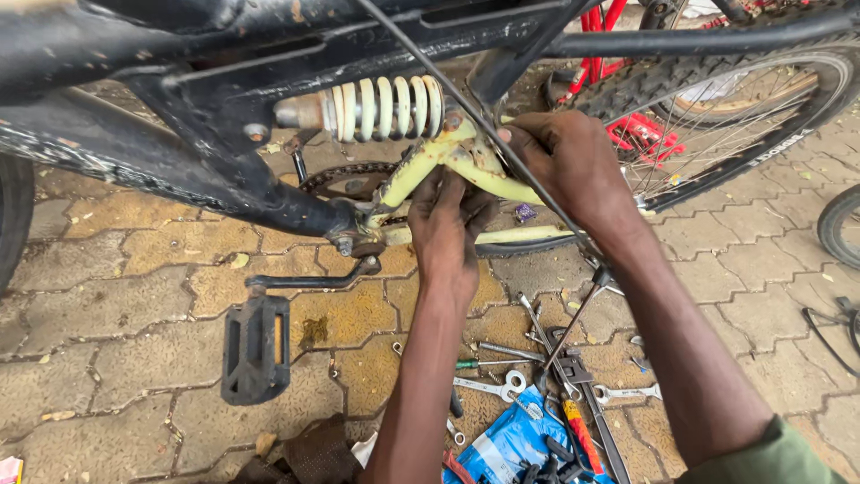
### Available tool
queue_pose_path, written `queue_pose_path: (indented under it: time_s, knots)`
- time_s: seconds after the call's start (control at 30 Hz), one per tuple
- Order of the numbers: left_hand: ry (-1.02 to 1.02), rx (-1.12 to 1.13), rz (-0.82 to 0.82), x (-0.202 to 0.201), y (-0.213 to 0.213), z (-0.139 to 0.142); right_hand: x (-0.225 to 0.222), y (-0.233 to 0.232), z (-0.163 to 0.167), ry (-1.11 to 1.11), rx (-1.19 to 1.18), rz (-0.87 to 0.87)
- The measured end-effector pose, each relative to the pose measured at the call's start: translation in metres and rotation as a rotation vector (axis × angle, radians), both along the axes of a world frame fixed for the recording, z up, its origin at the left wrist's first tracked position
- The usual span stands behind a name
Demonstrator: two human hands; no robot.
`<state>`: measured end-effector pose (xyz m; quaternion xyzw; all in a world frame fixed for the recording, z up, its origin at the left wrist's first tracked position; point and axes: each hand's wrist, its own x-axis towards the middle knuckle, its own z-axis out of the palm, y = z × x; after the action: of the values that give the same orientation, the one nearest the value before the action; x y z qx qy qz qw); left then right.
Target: The person repairs a bicycle lying on paved ground, using pliers and wrenches to loosen and adjust bolts near the rear wheel and derailleur area. They pick up and set down hand tools from a cloth on the ground, work on the frame by hand, and handle small fasteners while tightening components.
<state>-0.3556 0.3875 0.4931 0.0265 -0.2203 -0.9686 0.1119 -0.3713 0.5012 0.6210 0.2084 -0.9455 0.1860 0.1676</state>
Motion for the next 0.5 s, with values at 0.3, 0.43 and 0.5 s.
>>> queue_pose_path:
  time_s: [0.3,0.43,0.5]
  knots:
    - [-0.243,0.005,-0.049,-0.023,0.0,0.029,0.03,0.035,-0.011,-0.032,-0.651,0.005]
    - [-0.192,0.032,-0.085,-0.016,0.006,0.036,0.052,0.104,-0.05,-0.178,-1.34,-0.18]
    - [-0.189,0.019,-0.076,-0.014,0.01,0.038,0.054,0.139,-0.085,-0.236,-1.7,-0.215]
